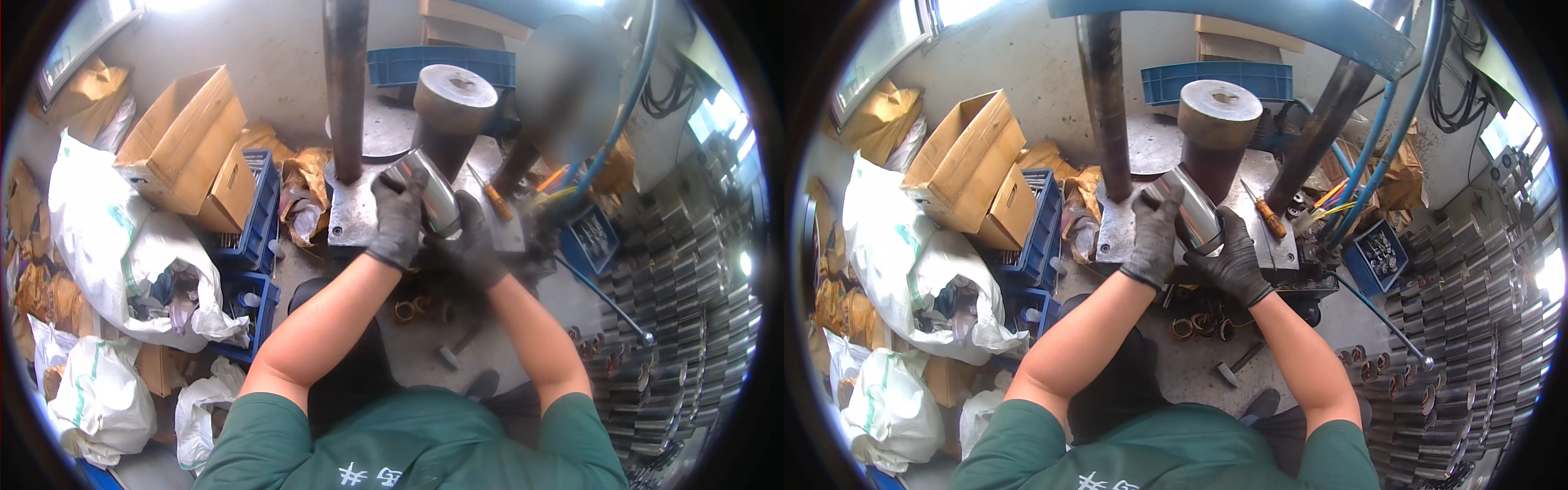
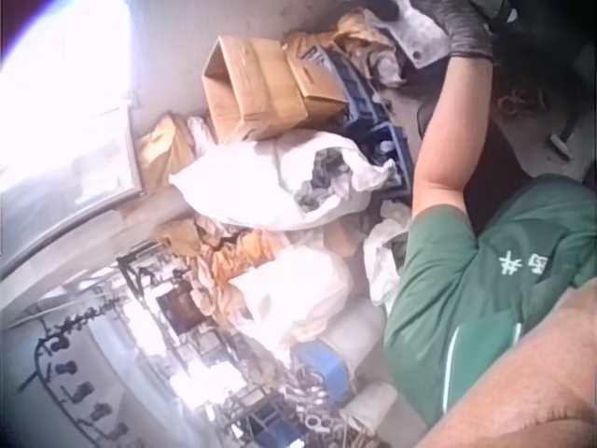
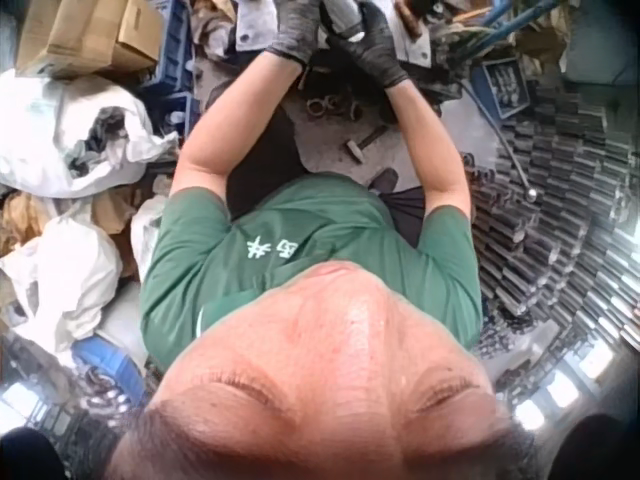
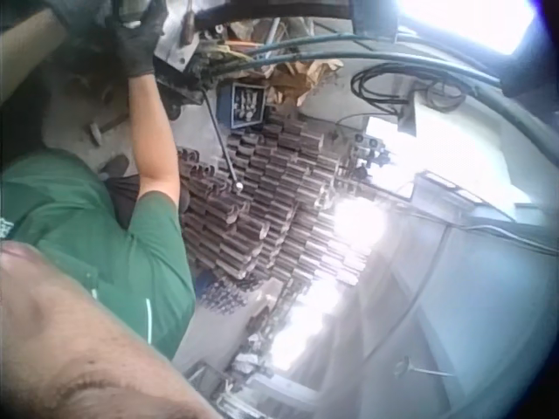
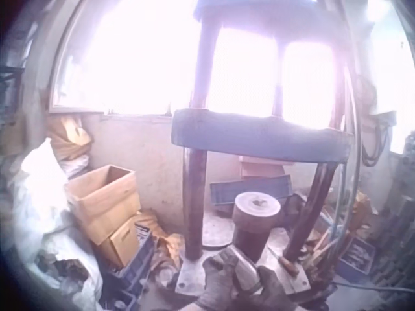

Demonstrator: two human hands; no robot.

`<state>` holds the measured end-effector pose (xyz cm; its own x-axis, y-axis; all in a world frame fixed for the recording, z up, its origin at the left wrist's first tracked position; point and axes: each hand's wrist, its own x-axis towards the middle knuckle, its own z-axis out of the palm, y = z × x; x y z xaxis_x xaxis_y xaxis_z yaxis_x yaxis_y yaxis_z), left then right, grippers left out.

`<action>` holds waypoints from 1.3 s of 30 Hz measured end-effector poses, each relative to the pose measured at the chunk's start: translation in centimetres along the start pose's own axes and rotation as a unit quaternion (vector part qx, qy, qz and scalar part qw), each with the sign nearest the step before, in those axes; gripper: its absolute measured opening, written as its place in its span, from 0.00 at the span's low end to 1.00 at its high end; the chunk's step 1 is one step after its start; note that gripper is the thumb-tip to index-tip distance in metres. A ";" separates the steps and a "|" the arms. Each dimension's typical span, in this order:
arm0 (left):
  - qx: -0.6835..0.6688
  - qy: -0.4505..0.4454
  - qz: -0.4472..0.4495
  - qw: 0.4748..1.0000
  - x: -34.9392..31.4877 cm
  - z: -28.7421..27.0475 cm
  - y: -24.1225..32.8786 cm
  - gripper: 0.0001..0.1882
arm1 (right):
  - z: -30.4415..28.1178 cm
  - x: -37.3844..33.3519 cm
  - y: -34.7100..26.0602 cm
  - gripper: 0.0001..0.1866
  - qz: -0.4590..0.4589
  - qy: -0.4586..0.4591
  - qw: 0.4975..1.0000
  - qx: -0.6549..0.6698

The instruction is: Operating a hydraulic press to assemble or shape metal cylinders containing electrical coils.

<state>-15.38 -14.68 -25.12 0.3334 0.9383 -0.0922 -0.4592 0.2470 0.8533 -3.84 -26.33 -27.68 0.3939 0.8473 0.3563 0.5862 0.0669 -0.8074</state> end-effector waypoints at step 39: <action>0.414 0.097 0.183 0.886 9.7 -3.8 -2.1 0.22 | -0.7 -0.9 -0.2 0.48 -0.074 -0.017 0.961 -0.265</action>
<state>-14.31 -5.22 -29.72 0.1016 0.9628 0.2504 0.2821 -0.2692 0.9208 -3.79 -27.46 -27.46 0.2611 0.8665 0.4256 0.9157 -0.0828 -0.3932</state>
